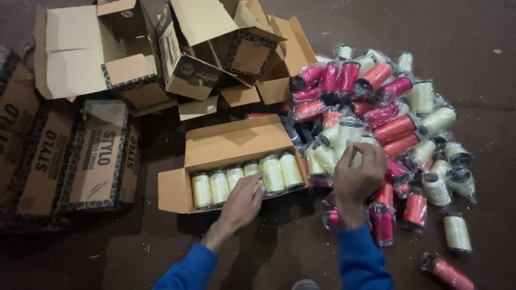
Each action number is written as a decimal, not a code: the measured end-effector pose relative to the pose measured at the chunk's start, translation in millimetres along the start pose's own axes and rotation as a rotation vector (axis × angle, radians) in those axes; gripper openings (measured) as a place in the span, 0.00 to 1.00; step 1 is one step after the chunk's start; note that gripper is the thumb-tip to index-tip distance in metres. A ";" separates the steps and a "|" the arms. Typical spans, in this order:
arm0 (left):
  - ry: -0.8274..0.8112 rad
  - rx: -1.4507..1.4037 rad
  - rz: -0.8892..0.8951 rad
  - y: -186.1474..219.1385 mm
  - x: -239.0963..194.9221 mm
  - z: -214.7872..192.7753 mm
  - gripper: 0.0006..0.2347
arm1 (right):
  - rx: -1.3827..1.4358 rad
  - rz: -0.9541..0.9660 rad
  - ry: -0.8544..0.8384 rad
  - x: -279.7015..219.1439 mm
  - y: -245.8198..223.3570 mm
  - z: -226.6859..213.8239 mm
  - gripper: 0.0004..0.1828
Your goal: Packing spools of thread into a cardboard box and closing it.
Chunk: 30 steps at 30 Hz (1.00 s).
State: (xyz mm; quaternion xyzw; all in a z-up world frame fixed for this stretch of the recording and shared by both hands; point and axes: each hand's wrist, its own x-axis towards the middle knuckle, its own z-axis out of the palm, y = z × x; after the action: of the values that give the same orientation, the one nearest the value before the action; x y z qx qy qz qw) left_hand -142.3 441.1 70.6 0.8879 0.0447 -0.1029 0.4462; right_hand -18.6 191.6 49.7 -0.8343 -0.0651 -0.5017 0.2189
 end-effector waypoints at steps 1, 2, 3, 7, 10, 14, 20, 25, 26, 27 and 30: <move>0.001 -0.001 -0.002 2.8 1.4 -2.2 0.20 | 0.001 -0.001 -0.002 2.3 -14.3 -6.3 0.09; 0.068 -0.138 -0.034 5.5 3.0 -4.2 0.19 | 0.060 -0.006 -0.029 4.5 -28.5 -12.5 0.08; 0.135 -0.275 -0.068 7.9 3.4 -5.5 0.19 | 0.118 -0.011 -0.058 5.7 -42.5 -19.6 0.08; 0.282 -0.554 -0.123 -5.6 8.9 -4.0 0.20 | 0.456 0.116 -0.234 -8.2 -101.0 -23.1 0.08; 0.269 -0.719 -0.210 3.9 4.9 -13.1 0.25 | 0.648 0.326 -0.555 -28.5 -123.3 -19.2 0.03; 0.188 -0.398 -0.422 -3.6 11.6 -17.3 0.30 | 0.570 0.105 -0.725 -37.8 -120.5 -14.4 0.05; 0.151 -0.234 -0.506 -44.2 26.9 -7.3 0.30 | 0.124 -0.003 -0.827 -57.2 -92.8 -12.3 0.27; 0.145 -0.181 -0.396 -24.5 24.2 -0.5 0.24 | 0.212 0.066 -0.869 -60.1 -82.7 -4.8 0.29; 0.148 -0.154 -0.379 -29.2 28.2 7.4 0.23 | 0.235 0.065 -0.854 -57.9 -82.9 -5.6 0.27; 0.146 -0.127 -0.362 -33.7 31.7 16.3 0.23 | 0.255 0.066 -0.840 -56.2 -82.6 -7.8 0.25; 0.171 -0.075 -0.361 -19.4 31.8 12.4 0.20 | 0.268 0.082 -0.838 -56.1 -82.9 -7.0 0.24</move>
State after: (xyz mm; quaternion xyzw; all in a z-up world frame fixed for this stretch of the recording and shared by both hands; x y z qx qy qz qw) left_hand -116.3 442.4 41.2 0.8538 0.2445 -0.1037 0.4478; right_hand -78.8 269.1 28.8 -0.9319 -0.1796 -0.0983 0.2994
